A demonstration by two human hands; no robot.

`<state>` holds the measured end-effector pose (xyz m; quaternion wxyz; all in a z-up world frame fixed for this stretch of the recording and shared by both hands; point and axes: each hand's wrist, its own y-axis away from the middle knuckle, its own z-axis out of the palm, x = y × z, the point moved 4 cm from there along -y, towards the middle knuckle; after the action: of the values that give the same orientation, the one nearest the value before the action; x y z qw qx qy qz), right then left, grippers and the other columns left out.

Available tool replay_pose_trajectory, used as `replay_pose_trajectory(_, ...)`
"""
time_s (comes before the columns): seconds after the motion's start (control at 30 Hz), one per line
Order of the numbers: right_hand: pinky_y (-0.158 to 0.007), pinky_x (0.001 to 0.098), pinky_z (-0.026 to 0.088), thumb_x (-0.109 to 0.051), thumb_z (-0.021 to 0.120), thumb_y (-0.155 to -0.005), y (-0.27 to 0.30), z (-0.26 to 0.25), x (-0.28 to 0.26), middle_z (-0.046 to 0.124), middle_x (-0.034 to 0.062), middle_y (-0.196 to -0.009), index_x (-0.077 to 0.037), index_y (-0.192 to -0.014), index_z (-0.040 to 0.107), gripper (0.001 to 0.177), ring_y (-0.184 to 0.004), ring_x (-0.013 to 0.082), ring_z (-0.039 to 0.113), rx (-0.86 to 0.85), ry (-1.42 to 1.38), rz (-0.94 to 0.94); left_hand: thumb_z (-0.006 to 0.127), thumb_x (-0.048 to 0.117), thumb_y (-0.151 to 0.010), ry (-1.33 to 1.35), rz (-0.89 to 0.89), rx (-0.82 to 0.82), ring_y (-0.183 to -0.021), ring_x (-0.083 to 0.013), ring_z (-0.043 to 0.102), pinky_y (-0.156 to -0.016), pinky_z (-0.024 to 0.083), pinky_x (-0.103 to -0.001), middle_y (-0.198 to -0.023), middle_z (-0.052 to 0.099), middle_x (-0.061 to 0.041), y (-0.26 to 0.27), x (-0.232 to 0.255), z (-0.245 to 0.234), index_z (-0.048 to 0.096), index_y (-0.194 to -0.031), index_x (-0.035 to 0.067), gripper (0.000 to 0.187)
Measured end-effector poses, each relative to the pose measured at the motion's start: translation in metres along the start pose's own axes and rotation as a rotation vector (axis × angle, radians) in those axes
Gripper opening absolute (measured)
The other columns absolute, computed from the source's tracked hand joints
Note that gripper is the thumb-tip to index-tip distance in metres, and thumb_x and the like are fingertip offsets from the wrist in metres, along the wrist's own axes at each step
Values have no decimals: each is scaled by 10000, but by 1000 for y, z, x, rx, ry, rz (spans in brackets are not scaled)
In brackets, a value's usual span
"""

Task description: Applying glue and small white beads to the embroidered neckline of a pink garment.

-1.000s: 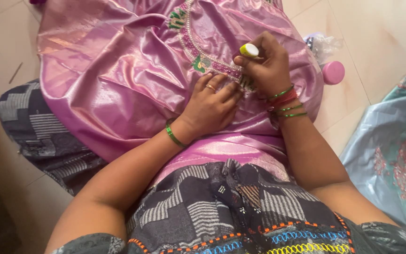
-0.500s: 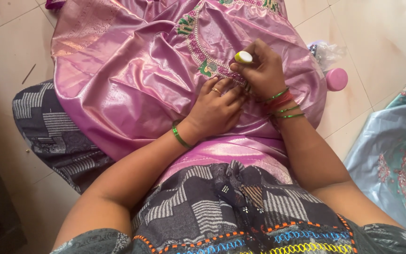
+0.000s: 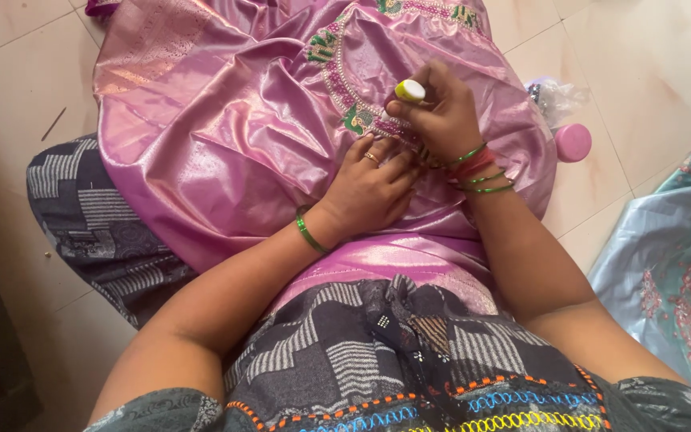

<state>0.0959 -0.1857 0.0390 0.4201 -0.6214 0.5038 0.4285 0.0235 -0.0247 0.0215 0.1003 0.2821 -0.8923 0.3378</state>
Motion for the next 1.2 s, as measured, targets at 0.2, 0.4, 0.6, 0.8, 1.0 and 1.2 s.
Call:
replay_pose_trajectory(0.2,-872,243,590,29,784,-960,2,3,9,671,5,-992,-37,-1044,570,239,-949,66,667,-15,-115,32,675,294,-942,8,10,14,-1321,-293,526,-1145,334,-535,-1295,645,-61,1,1,0,745,-1193,141,303)
replay_pose_trajectory(0.4,-844,239,583,14,813,-922,2,8,-3,686,-1,-973,-23,-1041,601,246,-933,64,668,-7,40,-13,674,299,-933,5,-1,7,-1319,-302,527,-1142,337,-539,-1305,644,-64,1,0,0,746,-1193,145,310)
replay_pose_trajectory(0.6,-871,272,620,-6,821,-932,-11,3,-15,731,29,-979,-25,-1030,590,251,-958,120,736,-63,182,-85,661,284,-953,15,9,15,-1319,-293,527,-1145,333,-541,-1325,641,-66,1,0,-1,730,-1230,149,315)
replay_pose_trajectory(0.8,-867,308,626,28,784,-954,-43,4,-3,713,51,-988,-60,-1033,557,257,-955,150,734,-47,-353,-30,637,284,-961,37,8,-25,-1336,-287,527,-1166,331,-519,-1369,621,-82,4,-2,3,683,-1308,130,383)
replay_pose_trajectory(1.0,-811,289,622,11,777,-949,-51,26,9,691,37,-956,-70,-1010,532,265,-876,115,692,-111,-399,49,654,462,-937,-5,-218,-40,-1442,-380,432,-1235,279,-540,-1513,525,-166,9,-9,-13,599,-1434,51,647)
replay_pose_trajectory(1.2,-769,252,558,18,788,-980,-53,34,8,672,29,-965,-60,-1021,522,280,-851,85,632,-115,-271,-18,639,598,-875,-73,-361,-88,-1474,-552,279,-1186,148,-705,-1540,452,-211,12,-16,-16,631,-1393,128,699)
